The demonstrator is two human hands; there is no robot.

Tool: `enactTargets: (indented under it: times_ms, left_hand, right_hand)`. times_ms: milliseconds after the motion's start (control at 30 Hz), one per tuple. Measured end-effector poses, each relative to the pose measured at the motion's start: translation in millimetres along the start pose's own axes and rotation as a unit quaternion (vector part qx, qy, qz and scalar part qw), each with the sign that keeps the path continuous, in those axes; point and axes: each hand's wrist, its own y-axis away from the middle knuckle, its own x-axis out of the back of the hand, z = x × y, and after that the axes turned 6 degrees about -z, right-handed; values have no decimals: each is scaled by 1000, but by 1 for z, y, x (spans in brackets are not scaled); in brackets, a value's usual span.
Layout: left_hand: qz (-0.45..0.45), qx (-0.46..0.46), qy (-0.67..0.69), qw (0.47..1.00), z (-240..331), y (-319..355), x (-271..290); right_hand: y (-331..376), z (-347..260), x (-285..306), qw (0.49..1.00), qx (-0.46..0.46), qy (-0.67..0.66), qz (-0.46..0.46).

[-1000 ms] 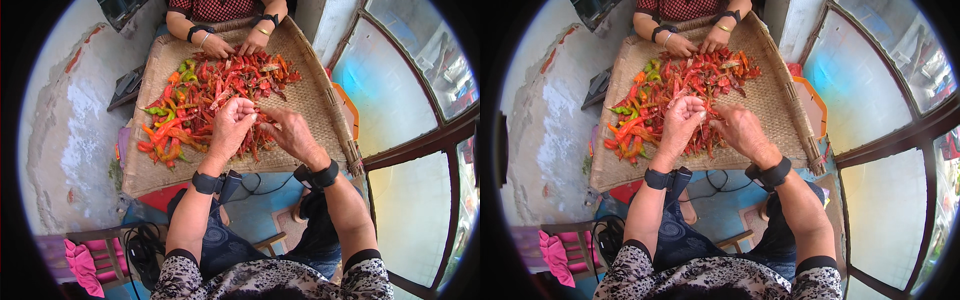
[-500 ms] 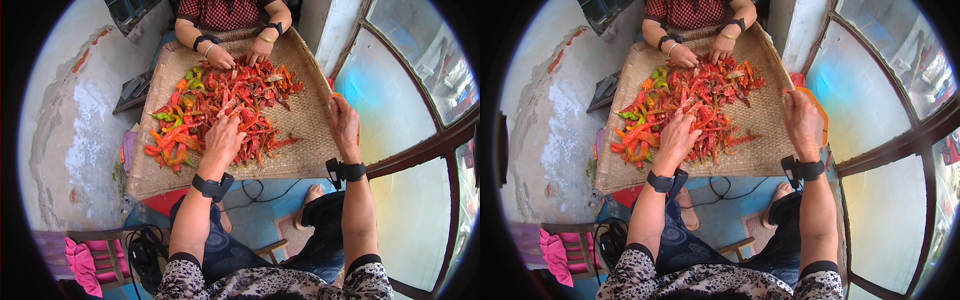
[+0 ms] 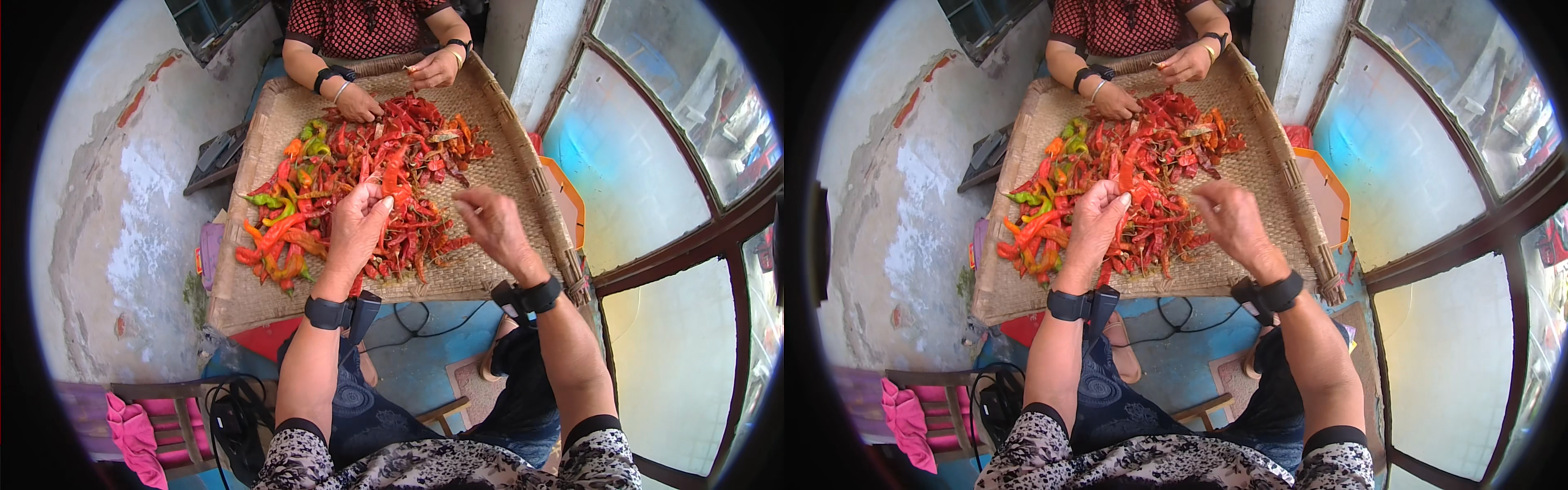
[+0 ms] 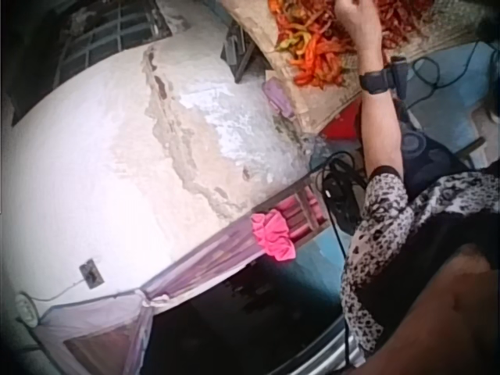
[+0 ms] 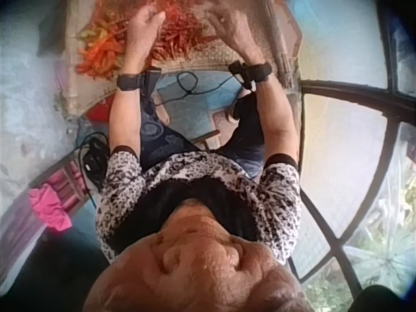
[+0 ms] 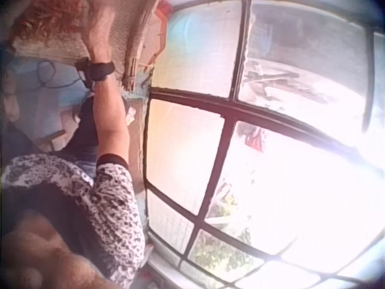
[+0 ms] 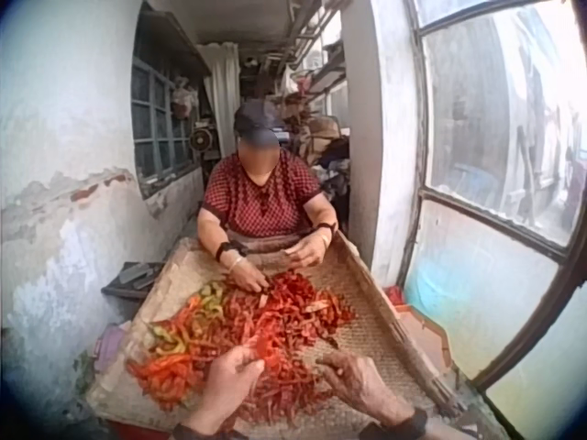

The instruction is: The person empties a bag of dried peppers onto a tray and sorts through them by hand, pulling off the stems and moving the peppers into a pile.

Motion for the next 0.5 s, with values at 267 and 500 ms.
enactTargets:
  times_ms: [267,500]
  left_hand:
    - [-94,16,344,934,3,8,-15]
    - [-5,58,330,942,9,5,-4]
  right_hand:
    - [-3,-25,-43,914,-132,-365,-118]
    - [-10,-5,-8,907,-86,-398,107]
